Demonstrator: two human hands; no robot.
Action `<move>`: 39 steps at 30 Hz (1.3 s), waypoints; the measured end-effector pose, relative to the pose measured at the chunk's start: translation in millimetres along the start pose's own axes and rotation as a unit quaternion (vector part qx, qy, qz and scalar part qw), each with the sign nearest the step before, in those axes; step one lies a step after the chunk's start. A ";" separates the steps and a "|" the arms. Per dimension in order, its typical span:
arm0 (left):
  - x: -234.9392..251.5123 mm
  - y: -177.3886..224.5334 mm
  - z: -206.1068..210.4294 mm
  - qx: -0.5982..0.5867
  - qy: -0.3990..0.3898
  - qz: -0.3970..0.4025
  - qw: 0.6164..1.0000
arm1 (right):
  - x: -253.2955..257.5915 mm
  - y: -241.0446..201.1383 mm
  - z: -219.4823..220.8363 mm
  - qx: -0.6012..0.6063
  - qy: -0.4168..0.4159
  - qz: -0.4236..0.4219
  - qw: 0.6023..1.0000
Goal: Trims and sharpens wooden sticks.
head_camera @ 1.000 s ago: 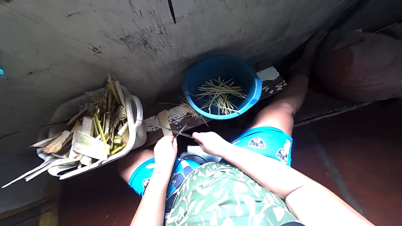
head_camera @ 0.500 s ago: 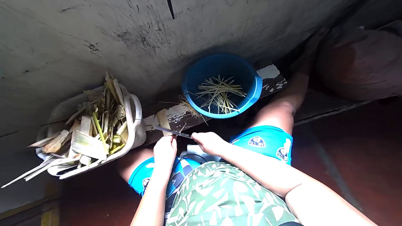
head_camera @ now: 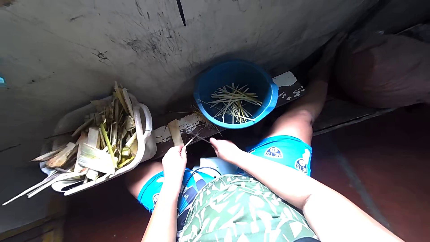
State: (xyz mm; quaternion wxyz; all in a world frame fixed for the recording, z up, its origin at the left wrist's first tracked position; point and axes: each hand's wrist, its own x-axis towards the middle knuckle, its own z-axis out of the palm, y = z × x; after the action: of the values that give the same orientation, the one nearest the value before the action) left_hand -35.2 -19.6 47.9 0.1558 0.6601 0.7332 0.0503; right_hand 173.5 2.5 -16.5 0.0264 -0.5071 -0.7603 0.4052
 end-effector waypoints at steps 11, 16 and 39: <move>0.5 0.9 -1.2 0.021 -0.002 0.007 1.000 | -7.8 -4.2 -8.6 -0.046 0.016 -0.048 0.998; -1.8 8.0 -4.1 0.040 -0.027 -0.010 0.999 | -16.1 -12.1 -0.5 -0.049 0.064 -0.139 0.987; 1.4 5.0 -6.8 0.024 -0.041 -0.059 0.997 | -3.9 -2.5 6.5 -0.023 -0.009 0.026 0.999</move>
State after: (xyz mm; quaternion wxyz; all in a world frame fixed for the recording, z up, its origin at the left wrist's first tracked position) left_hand -32.6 -16.7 55.5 0.1723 0.6209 0.7647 -0.0041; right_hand 170.6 -4.8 -17.8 -0.0025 -0.5238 -0.7561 0.3924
